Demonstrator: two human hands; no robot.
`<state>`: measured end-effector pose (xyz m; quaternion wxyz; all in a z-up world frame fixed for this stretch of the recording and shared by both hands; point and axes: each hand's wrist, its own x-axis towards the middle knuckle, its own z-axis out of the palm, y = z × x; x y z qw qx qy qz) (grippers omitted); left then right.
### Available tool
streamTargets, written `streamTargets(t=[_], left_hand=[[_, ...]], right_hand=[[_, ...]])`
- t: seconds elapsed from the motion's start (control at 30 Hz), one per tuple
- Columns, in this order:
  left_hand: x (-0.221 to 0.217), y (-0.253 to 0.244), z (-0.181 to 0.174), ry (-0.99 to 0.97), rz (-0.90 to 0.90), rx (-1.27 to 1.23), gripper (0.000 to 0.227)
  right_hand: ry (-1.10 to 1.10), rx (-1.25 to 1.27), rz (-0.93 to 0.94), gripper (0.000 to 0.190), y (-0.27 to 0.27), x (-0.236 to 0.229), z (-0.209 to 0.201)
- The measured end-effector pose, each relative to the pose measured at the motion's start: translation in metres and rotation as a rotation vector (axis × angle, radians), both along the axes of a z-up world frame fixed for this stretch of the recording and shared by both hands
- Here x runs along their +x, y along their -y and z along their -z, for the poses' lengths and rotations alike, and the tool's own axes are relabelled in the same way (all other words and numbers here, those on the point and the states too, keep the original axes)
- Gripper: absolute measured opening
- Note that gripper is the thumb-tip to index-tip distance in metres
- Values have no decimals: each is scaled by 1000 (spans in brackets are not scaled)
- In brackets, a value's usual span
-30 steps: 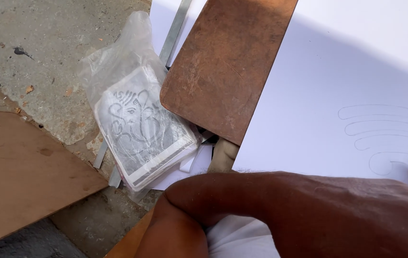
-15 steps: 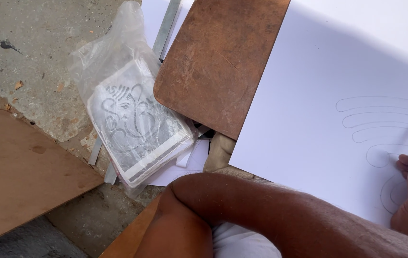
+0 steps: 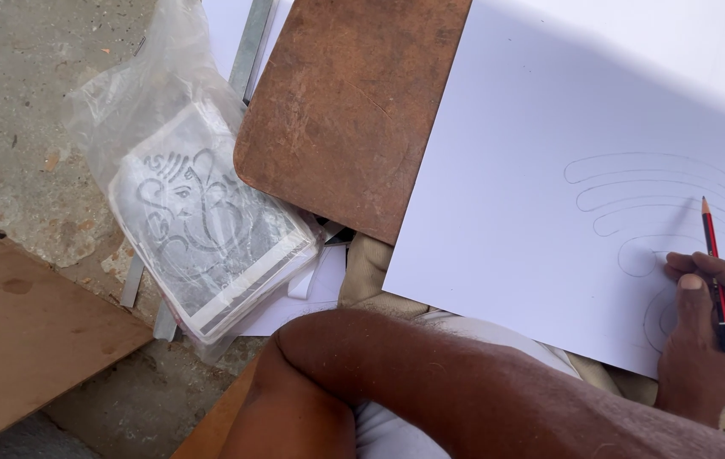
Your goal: Drawing a sketch of Ganesha on a large sheet of white paper using a pencil and an eraser.
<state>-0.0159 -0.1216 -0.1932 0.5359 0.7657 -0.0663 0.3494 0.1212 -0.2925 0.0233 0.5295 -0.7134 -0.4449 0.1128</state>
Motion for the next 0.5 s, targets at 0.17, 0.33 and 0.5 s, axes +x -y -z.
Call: streamTargets(t=[0.17,0.33,0.5], left_hand=[[-22,96,-185,-43,28,-4,56],[-27,126,-194,-91,77,-27,56],[-32,127,-202,-160,168,-25,56]], right_hand=[[86,-48,38,15,-6,-9,-11],[94,-41,25,15,1,0,-3],[56,-21,-27,14,11,17,16]])
